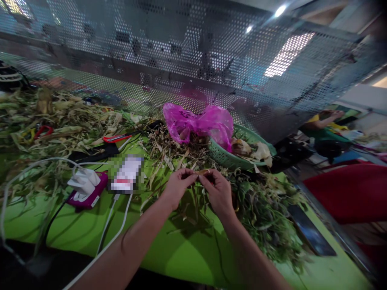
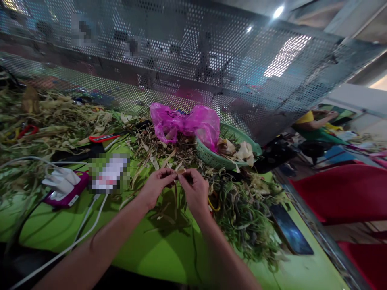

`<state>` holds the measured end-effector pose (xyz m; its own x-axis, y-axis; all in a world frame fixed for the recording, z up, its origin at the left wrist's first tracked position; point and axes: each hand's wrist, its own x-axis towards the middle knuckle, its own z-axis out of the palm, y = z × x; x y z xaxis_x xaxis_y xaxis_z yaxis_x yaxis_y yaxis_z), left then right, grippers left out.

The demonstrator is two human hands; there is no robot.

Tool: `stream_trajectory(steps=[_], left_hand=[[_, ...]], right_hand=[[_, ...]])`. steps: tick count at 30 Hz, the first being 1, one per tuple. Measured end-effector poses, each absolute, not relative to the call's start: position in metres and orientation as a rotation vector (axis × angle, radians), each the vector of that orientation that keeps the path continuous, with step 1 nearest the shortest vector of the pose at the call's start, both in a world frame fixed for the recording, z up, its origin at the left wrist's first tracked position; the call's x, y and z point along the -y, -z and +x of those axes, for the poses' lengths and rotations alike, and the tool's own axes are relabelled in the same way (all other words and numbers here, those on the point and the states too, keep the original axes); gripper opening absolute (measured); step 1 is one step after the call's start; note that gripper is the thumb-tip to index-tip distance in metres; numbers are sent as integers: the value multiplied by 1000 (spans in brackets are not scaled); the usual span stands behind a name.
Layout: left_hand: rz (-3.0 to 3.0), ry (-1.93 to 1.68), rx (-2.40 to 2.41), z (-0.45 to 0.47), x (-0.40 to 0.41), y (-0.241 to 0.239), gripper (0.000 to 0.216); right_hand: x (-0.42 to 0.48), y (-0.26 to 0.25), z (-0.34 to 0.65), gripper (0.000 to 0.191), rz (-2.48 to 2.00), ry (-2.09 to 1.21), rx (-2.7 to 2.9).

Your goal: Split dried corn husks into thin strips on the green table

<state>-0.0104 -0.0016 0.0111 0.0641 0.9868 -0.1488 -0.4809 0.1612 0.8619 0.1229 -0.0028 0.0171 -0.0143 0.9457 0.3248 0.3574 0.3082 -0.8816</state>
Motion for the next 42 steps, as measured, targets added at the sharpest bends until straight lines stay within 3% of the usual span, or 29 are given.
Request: stream_trajectory(steps=[6,15,20,23,31,42], left_hand=[[769,-1297,-911,-14,1,-12,13],[668,-1339,-927,-22,-2,-14,18],[617,-1351,-920,-23,-3,-10,19],[594,-1361,-915,-24,-5,-8,20],[549,-1355,-890,-25,-5,-10,15],[458,-1401,-829,-24,-7,-7,24]], right_hand=[[-5,-26,131,17,-1229,-884,1569],[8,-52,200,6,-1847,-322,2263],[18,-29,198,43,-1952,-234,2277],[14,-25,200,53,-1888,-369,2137],[17,-41,208,58,-1510,-1184,1524],[42,-59,191,58,-1457,-1238,1914]])
